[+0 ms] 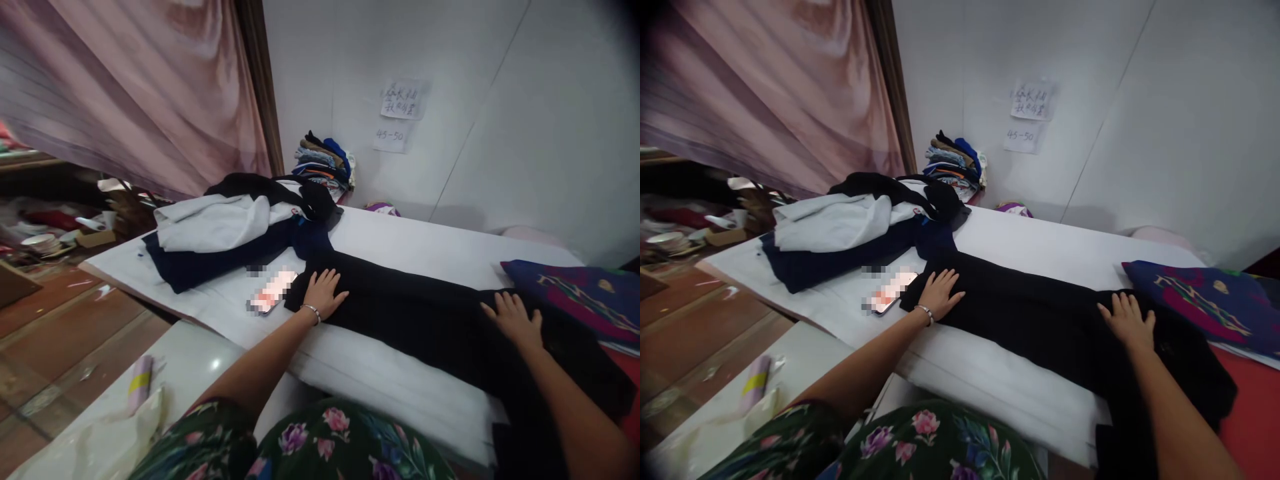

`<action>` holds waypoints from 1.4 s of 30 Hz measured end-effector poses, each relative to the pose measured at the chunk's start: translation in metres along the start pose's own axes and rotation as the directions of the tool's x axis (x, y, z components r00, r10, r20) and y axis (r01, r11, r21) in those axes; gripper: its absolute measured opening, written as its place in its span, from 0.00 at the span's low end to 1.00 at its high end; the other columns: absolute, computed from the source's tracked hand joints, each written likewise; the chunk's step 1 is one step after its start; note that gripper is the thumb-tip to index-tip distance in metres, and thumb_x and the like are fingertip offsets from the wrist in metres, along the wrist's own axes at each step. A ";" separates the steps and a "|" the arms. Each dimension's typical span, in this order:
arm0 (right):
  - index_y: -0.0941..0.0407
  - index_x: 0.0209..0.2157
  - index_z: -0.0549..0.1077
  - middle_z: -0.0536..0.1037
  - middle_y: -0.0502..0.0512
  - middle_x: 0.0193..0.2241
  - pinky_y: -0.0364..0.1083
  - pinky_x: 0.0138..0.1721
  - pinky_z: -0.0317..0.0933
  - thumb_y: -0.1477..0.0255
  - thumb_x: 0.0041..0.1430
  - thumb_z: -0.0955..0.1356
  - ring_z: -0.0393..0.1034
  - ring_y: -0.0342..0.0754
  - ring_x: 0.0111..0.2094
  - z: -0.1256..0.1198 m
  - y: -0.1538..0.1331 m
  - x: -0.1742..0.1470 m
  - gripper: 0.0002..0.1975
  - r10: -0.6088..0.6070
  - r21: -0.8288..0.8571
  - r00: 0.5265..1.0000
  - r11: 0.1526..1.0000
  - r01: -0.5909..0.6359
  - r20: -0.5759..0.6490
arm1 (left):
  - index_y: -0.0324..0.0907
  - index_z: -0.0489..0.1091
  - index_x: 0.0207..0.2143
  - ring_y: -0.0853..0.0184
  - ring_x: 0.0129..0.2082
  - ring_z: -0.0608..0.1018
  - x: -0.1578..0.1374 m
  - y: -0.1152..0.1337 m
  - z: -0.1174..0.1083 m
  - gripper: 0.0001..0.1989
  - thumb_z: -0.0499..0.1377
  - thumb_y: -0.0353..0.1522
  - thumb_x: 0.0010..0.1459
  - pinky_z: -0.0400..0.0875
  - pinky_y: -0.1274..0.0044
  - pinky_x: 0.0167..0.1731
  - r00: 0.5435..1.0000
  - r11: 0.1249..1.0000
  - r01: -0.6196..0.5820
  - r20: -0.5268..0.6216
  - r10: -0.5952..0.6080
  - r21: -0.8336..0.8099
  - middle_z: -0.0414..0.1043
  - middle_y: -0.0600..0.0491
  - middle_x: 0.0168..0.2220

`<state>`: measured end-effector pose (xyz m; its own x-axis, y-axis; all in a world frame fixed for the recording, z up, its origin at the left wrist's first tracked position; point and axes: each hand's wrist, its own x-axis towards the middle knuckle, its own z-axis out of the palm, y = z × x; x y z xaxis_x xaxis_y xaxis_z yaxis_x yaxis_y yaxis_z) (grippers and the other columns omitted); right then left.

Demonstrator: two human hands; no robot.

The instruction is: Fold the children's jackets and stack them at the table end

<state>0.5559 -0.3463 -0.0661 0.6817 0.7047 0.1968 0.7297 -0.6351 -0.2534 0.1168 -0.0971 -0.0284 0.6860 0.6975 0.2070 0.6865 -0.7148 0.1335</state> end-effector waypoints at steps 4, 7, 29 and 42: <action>0.55 0.57 0.65 0.62 0.65 0.61 0.68 0.61 0.40 0.56 0.55 0.62 0.48 0.62 0.64 -0.024 -0.013 0.002 0.31 0.069 0.128 0.995 0.989 -0.078 0.071 | 0.40 0.59 0.61 0.58 0.64 0.57 0.003 -0.004 0.000 0.30 0.45 0.47 0.63 0.45 0.60 0.62 1.000 1.000 -0.008 -0.010 0.008 0.010 0.57 0.47 0.64; 0.54 0.57 0.66 0.68 0.61 0.57 0.58 0.61 0.52 0.56 0.51 0.66 0.58 0.58 0.60 -0.055 -0.016 -0.023 0.33 0.127 0.437 0.990 0.888 -0.139 0.058 | 0.38 0.60 0.61 0.57 0.64 0.57 0.003 -0.005 0.000 0.30 0.45 0.46 0.63 0.46 0.59 0.62 0.999 1.000 -0.019 -0.029 0.019 0.025 0.57 0.46 0.63; 0.46 0.54 0.68 0.79 0.52 0.42 0.56 0.52 0.66 0.56 0.47 0.71 0.69 0.62 0.51 -0.078 -0.040 -0.296 0.31 0.632 0.735 0.774 0.539 -0.412 -0.029 | 0.37 0.61 0.60 0.54 0.64 0.55 0.019 -0.013 -0.003 0.29 0.46 0.43 0.60 0.47 0.56 0.60 0.998 0.998 -0.018 0.056 0.015 0.058 0.56 0.42 0.64; 0.44 0.61 0.58 0.74 0.51 0.52 0.53 0.48 0.67 0.60 0.58 0.66 0.71 0.53 0.50 -0.154 -0.114 -0.239 0.30 0.308 0.990 0.943 0.024 -0.137 0.124 | 0.44 0.74 0.46 0.59 0.51 0.74 -0.034 0.118 -0.041 0.18 0.55 0.42 0.58 0.65 0.68 0.54 0.924 0.473 -0.134 0.063 0.377 -0.871 0.74 0.47 0.49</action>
<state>0.3175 -0.4909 0.0612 0.8614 0.5078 -0.0096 -0.1295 0.2015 -0.9709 0.1642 -0.2071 0.0201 0.9080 0.3779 0.1809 0.0228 -0.4758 0.8793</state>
